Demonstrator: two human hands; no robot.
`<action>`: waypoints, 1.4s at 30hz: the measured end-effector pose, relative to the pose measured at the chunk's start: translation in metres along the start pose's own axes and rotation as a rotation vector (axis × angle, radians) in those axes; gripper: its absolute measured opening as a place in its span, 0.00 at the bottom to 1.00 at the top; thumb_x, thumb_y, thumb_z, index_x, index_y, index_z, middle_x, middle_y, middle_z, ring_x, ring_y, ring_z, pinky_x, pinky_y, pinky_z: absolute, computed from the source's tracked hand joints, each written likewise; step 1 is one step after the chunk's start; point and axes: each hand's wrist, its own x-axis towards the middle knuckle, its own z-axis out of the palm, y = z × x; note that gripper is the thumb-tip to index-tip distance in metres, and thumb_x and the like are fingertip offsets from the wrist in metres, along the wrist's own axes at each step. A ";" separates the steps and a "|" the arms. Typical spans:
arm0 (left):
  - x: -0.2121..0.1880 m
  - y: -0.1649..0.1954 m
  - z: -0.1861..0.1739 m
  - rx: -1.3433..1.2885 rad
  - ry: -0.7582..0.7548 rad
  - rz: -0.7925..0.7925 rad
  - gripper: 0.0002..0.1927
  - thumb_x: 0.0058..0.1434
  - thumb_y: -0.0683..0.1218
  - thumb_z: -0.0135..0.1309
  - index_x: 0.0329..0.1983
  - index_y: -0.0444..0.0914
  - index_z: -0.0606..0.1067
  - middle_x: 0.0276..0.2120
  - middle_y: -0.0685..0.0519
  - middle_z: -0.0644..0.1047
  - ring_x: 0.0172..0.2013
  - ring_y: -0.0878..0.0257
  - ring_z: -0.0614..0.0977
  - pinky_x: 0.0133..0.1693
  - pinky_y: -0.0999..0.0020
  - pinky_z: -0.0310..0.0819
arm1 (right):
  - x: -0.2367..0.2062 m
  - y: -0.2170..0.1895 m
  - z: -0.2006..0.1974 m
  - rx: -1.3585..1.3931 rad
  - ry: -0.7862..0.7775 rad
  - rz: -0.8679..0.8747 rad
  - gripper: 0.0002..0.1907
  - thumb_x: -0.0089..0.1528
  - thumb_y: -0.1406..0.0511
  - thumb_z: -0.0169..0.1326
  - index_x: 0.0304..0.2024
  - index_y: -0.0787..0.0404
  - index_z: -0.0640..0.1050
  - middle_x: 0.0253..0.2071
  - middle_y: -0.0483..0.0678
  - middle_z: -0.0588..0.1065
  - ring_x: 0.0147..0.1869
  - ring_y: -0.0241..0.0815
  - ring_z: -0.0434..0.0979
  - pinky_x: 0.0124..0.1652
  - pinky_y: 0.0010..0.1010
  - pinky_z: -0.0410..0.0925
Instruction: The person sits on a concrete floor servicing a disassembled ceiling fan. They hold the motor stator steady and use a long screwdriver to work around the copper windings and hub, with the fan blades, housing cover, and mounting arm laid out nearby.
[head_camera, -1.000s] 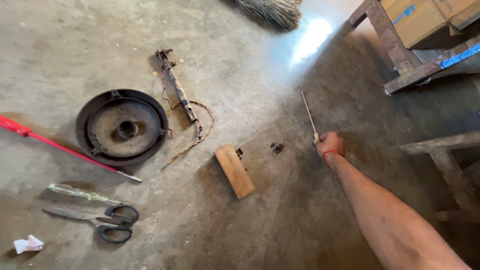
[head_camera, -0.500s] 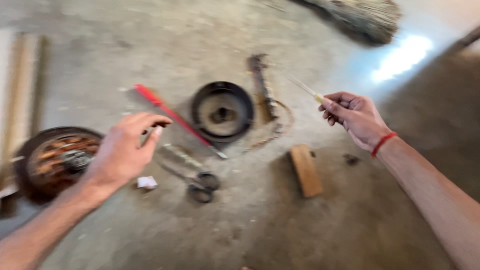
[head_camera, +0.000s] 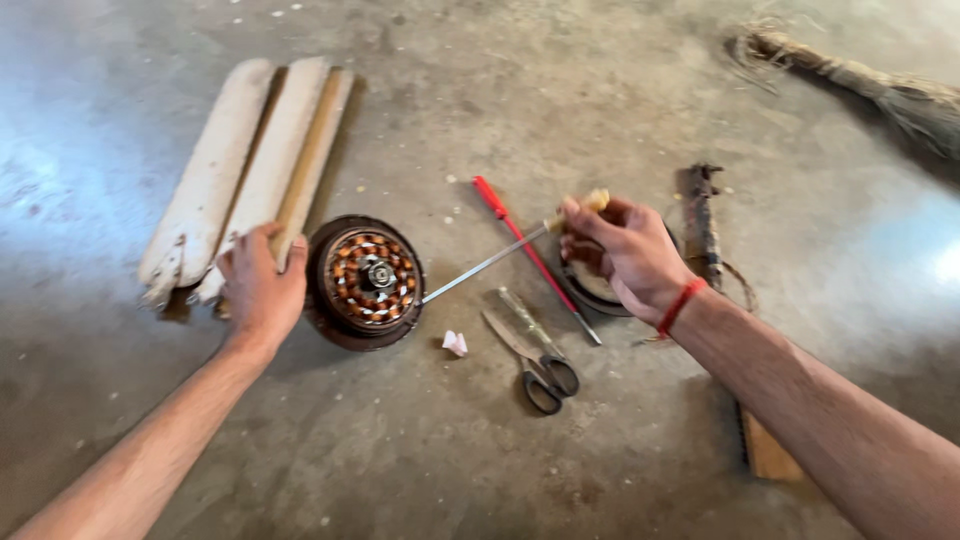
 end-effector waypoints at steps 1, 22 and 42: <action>0.003 -0.011 -0.001 -0.003 -0.041 -0.056 0.20 0.70 0.55 0.53 0.56 0.36 0.74 0.50 0.40 0.75 0.56 0.37 0.66 0.52 0.38 0.59 | 0.009 -0.002 0.018 -0.011 -0.008 -0.035 0.10 0.67 0.63 0.60 0.43 0.63 0.77 0.39 0.44 0.78 0.40 0.36 0.79 0.39 0.28 0.74; 0.021 -0.069 0.035 -0.373 -0.064 -0.172 0.16 0.77 0.50 0.39 0.39 0.33 0.68 0.26 0.42 0.68 0.27 0.50 0.70 0.33 0.55 0.65 | 0.121 0.018 0.177 -0.255 -0.196 -0.279 0.11 0.64 0.69 0.62 0.46 0.69 0.77 0.41 0.49 0.80 0.44 0.38 0.83 0.49 0.31 0.82; 0.071 -0.121 0.062 -0.699 -0.292 -0.291 0.21 0.77 0.55 0.37 0.36 0.36 0.72 0.28 0.57 0.73 0.32 0.70 0.70 0.38 0.70 0.69 | 0.147 0.068 0.208 -0.316 -0.189 -0.364 0.10 0.66 0.69 0.59 0.48 0.67 0.76 0.44 0.51 0.80 0.49 0.40 0.84 0.50 0.34 0.79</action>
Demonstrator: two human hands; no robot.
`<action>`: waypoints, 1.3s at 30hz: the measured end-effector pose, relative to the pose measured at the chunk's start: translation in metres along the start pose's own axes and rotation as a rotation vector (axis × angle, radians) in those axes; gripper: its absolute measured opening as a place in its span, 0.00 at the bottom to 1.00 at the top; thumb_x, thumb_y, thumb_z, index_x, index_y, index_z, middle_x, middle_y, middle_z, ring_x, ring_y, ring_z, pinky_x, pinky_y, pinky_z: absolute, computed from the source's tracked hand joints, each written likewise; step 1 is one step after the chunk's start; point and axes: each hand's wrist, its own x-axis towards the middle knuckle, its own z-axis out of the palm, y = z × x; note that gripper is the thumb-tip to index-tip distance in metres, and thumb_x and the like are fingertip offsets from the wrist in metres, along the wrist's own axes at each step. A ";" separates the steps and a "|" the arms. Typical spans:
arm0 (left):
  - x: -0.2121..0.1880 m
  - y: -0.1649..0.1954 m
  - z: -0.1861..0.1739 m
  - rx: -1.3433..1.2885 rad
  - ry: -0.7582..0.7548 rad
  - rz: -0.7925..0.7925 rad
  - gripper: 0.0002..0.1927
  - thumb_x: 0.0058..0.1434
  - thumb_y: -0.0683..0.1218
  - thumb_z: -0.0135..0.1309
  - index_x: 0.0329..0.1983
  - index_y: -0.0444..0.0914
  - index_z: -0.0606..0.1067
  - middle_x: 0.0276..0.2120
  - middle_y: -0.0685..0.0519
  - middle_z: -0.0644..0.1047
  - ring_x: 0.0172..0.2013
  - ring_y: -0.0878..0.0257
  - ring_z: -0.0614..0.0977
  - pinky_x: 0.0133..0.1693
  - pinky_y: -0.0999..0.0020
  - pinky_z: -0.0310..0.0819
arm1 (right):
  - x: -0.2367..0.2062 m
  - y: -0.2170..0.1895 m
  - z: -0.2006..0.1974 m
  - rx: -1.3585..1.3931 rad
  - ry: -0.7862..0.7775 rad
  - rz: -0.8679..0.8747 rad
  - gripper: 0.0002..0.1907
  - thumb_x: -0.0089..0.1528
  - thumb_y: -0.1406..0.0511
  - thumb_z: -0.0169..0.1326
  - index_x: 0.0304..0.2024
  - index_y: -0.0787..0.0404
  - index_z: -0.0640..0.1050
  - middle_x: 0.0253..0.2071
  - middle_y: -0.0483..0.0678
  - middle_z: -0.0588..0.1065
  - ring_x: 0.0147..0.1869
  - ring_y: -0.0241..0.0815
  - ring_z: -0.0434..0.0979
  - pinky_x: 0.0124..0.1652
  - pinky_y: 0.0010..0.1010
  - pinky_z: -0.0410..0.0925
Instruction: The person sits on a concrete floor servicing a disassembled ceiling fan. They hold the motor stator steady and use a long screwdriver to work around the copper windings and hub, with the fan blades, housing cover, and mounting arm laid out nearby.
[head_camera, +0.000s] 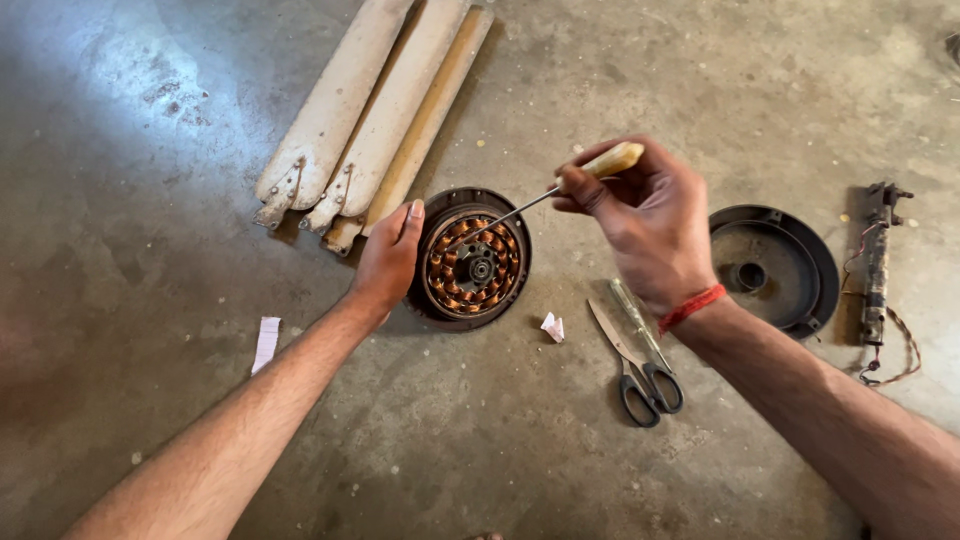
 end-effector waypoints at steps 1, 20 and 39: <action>0.003 -0.001 0.000 -0.013 -0.003 -0.003 0.21 0.77 0.55 0.38 0.36 0.36 0.71 0.28 0.57 0.72 0.32 0.70 0.69 0.37 0.70 0.69 | 0.001 0.001 0.002 -0.011 0.024 0.009 0.10 0.66 0.68 0.59 0.47 0.67 0.76 0.44 0.51 0.80 0.49 0.40 0.84 0.50 0.33 0.79; -0.002 0.021 -0.020 -0.041 -0.048 -0.054 0.21 0.78 0.54 0.37 0.32 0.38 0.67 0.27 0.59 0.66 0.31 0.70 0.66 0.36 0.70 0.66 | -0.009 -0.023 0.021 -0.044 0.049 -0.047 0.08 0.68 0.69 0.59 0.46 0.67 0.77 0.45 0.50 0.80 0.49 0.38 0.83 0.52 0.32 0.82; -0.002 0.023 -0.016 -0.039 -0.049 -0.036 0.21 0.77 0.54 0.37 0.35 0.36 0.70 0.28 0.58 0.69 0.33 0.70 0.68 0.38 0.70 0.68 | -0.017 -0.017 0.019 -0.028 0.014 -0.085 0.08 0.67 0.70 0.60 0.46 0.67 0.75 0.45 0.49 0.79 0.51 0.37 0.82 0.52 0.34 0.79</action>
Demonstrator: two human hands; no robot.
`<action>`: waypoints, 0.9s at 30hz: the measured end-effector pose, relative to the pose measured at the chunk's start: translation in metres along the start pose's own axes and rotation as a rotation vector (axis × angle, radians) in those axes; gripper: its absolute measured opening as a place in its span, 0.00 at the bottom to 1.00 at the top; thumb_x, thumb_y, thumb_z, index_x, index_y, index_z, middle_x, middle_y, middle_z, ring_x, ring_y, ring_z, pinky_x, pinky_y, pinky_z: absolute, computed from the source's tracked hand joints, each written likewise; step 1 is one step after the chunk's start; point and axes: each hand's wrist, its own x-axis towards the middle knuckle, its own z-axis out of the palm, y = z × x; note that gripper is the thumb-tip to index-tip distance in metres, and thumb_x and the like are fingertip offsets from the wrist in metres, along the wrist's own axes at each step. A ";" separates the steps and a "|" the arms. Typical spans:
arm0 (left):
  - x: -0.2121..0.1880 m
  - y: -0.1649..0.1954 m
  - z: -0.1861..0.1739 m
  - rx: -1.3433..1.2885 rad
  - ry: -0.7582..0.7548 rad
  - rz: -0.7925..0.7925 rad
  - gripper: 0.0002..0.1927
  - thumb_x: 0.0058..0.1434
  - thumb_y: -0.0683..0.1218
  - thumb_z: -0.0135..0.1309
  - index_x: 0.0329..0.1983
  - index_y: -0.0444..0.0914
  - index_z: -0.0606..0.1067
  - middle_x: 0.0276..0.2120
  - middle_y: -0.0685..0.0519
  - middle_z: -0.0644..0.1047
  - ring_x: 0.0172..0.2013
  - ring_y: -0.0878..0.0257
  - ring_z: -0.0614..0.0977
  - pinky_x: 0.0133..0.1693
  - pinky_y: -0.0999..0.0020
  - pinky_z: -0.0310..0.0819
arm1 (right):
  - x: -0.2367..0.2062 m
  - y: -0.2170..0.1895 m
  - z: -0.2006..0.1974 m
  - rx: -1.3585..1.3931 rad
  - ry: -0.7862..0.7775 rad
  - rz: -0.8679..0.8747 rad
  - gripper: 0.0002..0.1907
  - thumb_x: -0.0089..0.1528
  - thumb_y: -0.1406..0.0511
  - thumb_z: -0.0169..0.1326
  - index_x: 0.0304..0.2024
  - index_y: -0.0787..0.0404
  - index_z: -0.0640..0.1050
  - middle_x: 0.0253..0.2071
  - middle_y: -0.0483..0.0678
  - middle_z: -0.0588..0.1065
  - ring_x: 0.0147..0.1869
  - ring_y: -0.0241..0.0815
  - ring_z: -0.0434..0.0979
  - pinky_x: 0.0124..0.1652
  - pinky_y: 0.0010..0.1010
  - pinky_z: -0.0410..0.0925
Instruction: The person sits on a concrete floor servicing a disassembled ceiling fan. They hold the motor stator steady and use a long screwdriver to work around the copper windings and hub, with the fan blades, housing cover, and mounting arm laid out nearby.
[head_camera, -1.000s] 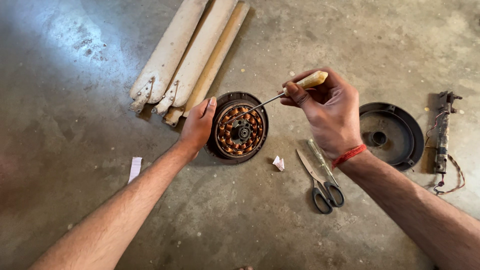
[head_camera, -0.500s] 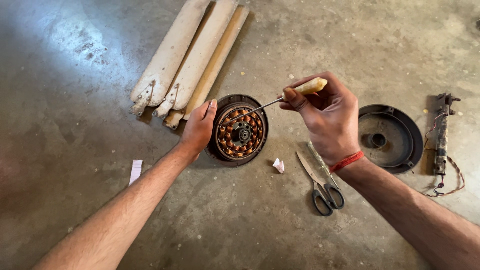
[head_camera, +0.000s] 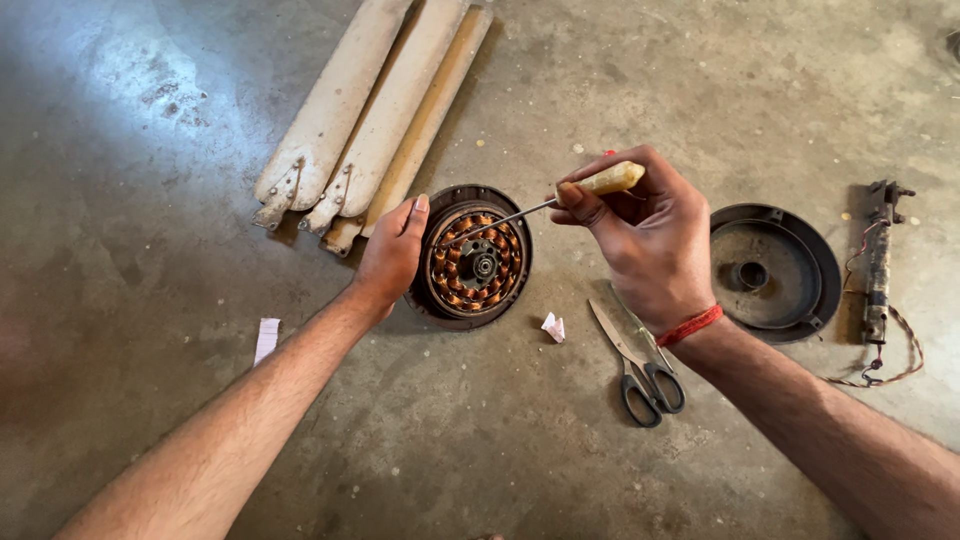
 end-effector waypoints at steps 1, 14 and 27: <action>0.001 -0.001 0.001 -0.011 -0.007 -0.011 0.21 0.77 0.54 0.37 0.35 0.36 0.70 0.28 0.58 0.69 0.33 0.70 0.68 0.38 0.70 0.68 | -0.001 0.001 -0.001 0.006 0.001 -0.008 0.08 0.68 0.70 0.60 0.47 0.67 0.75 0.45 0.49 0.79 0.51 0.37 0.82 0.52 0.34 0.79; 0.014 -0.007 0.004 -0.044 -0.020 -0.023 0.22 0.77 0.55 0.37 0.37 0.35 0.71 0.30 0.56 0.73 0.35 0.69 0.70 0.41 0.70 0.70 | -0.003 0.015 -0.003 0.025 -0.029 -0.019 0.09 0.67 0.73 0.59 0.49 0.66 0.75 0.46 0.51 0.81 0.50 0.37 0.83 0.53 0.31 0.81; 0.014 -0.010 0.001 -0.080 -0.040 -0.049 0.23 0.76 0.56 0.37 0.44 0.34 0.74 0.36 0.55 0.78 0.39 0.69 0.74 0.46 0.71 0.72 | -0.024 -0.002 0.009 -0.100 -0.108 -0.148 0.11 0.65 0.75 0.61 0.48 0.65 0.76 0.50 0.47 0.79 0.57 0.35 0.81 0.55 0.28 0.79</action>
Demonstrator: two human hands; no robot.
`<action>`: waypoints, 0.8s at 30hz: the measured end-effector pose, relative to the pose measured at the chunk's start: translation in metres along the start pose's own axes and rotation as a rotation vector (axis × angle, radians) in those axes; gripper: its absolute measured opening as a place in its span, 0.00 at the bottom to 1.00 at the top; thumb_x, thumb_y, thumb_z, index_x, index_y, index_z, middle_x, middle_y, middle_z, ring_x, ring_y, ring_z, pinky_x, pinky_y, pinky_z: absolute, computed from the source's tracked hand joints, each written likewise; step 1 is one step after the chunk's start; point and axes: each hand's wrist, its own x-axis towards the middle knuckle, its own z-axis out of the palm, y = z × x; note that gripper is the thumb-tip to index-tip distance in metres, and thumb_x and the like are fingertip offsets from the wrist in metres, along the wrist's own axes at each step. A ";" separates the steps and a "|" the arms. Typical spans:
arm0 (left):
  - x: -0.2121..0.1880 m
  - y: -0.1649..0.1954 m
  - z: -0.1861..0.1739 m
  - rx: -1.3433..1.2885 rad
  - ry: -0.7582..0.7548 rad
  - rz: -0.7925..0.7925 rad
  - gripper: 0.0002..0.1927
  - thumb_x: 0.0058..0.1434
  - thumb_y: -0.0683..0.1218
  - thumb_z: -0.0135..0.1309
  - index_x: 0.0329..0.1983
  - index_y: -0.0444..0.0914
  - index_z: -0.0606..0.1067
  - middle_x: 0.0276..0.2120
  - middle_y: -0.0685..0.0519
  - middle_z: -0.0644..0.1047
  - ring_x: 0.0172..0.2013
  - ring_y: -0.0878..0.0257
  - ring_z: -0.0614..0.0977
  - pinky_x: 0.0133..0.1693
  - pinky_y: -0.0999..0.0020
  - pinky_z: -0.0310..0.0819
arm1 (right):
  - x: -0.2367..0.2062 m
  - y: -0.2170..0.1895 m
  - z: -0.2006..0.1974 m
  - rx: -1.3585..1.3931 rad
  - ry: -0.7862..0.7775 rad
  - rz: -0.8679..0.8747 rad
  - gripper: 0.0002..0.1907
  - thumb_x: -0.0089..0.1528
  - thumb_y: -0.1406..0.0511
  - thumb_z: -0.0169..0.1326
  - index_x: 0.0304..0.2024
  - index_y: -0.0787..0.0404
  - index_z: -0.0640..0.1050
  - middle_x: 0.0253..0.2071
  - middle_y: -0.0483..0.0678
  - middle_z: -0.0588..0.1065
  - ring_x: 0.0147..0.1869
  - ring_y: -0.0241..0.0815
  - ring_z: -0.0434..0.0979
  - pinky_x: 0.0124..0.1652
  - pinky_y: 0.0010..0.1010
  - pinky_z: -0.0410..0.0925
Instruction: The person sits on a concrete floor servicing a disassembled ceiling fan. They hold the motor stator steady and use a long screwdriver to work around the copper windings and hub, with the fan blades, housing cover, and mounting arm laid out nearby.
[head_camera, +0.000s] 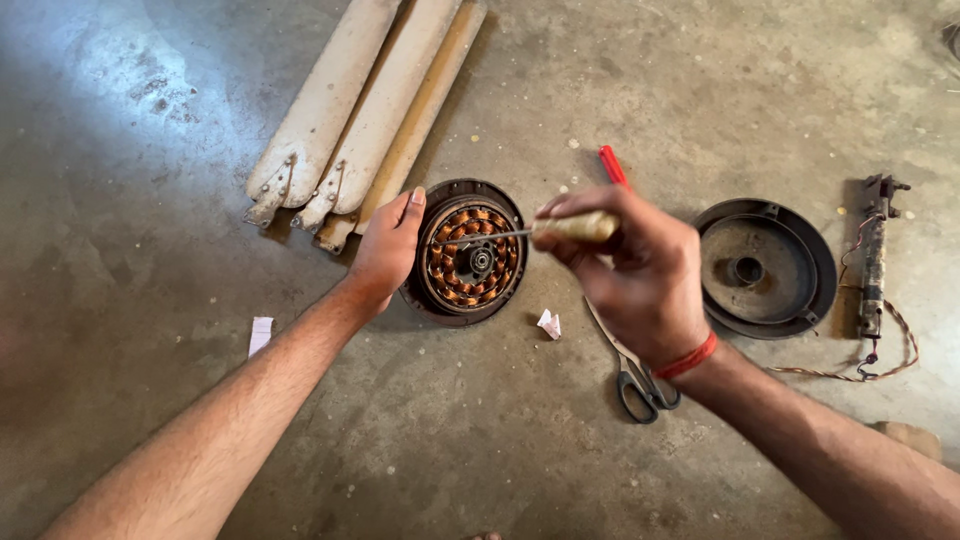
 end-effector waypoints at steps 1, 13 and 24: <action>0.000 -0.001 0.000 0.004 -0.001 0.007 0.23 0.76 0.56 0.37 0.45 0.33 0.74 0.36 0.55 0.78 0.39 0.70 0.74 0.46 0.71 0.72 | -0.003 -0.002 0.000 0.010 -0.013 -0.011 0.11 0.65 0.74 0.61 0.48 0.65 0.76 0.50 0.47 0.79 0.58 0.35 0.81 0.56 0.28 0.79; -0.005 -0.003 0.014 0.051 0.065 0.020 0.23 0.75 0.56 0.39 0.47 0.34 0.75 0.38 0.55 0.80 0.40 0.70 0.74 0.46 0.71 0.71 | -0.032 -0.017 0.003 -0.455 -0.380 -0.478 0.14 0.61 0.67 0.69 0.46 0.61 0.79 0.48 0.50 0.78 0.49 0.47 0.80 0.46 0.36 0.75; -0.001 -0.001 0.010 -0.069 -0.020 0.005 0.24 0.77 0.56 0.38 0.45 0.32 0.75 0.35 0.54 0.79 0.38 0.68 0.75 0.44 0.69 0.72 | 0.002 0.010 -0.006 0.107 -0.039 0.191 0.08 0.67 0.70 0.60 0.49 0.59 0.79 0.48 0.47 0.83 0.56 0.43 0.84 0.55 0.30 0.79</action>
